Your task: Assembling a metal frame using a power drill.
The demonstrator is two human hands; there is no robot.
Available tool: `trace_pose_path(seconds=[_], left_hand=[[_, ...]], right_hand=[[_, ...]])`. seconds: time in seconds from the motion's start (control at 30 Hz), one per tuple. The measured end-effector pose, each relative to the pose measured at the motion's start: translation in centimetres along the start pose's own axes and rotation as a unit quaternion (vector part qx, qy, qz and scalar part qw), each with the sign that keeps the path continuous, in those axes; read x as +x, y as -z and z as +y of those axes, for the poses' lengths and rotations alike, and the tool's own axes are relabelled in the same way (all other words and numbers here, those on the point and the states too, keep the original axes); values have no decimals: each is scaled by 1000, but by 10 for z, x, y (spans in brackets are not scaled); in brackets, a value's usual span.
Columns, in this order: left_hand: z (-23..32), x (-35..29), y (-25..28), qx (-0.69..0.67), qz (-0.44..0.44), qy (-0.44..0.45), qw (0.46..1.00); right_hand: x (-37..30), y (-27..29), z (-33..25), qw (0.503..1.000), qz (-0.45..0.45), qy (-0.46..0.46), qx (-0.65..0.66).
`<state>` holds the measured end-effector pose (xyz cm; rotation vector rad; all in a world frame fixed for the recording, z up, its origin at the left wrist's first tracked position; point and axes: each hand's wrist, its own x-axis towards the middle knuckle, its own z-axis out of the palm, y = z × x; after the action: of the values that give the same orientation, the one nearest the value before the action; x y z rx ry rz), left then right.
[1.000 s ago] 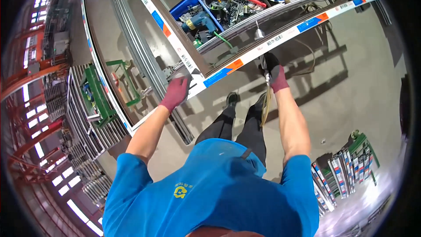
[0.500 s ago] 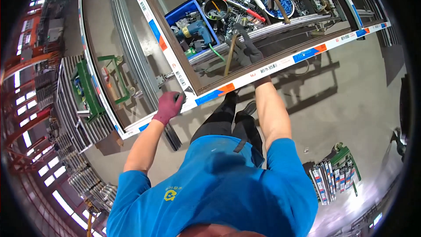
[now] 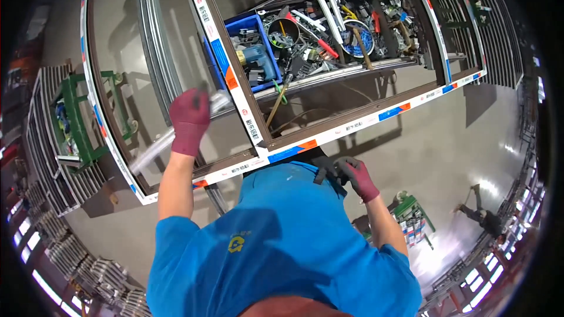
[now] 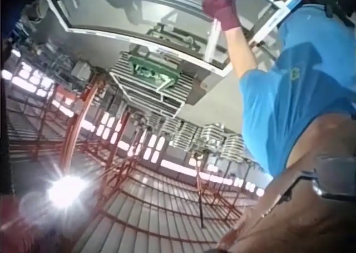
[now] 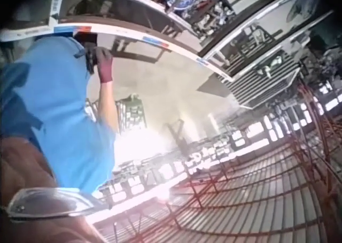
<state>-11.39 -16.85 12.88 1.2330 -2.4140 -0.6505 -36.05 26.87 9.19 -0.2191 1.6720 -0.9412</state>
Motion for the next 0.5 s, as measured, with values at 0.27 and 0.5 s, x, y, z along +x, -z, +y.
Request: trace_pose_path(seconds=[0.27, 0.5], left_hand=[[210, -35, -100, -143, -162, -552, 805], [194, -1, -112, -115, -89, -385, 911]], right_hand=[[66, -35, -228, 973, -212, 88, 36], [211, 159, -175, 991, 89, 82, -61]])
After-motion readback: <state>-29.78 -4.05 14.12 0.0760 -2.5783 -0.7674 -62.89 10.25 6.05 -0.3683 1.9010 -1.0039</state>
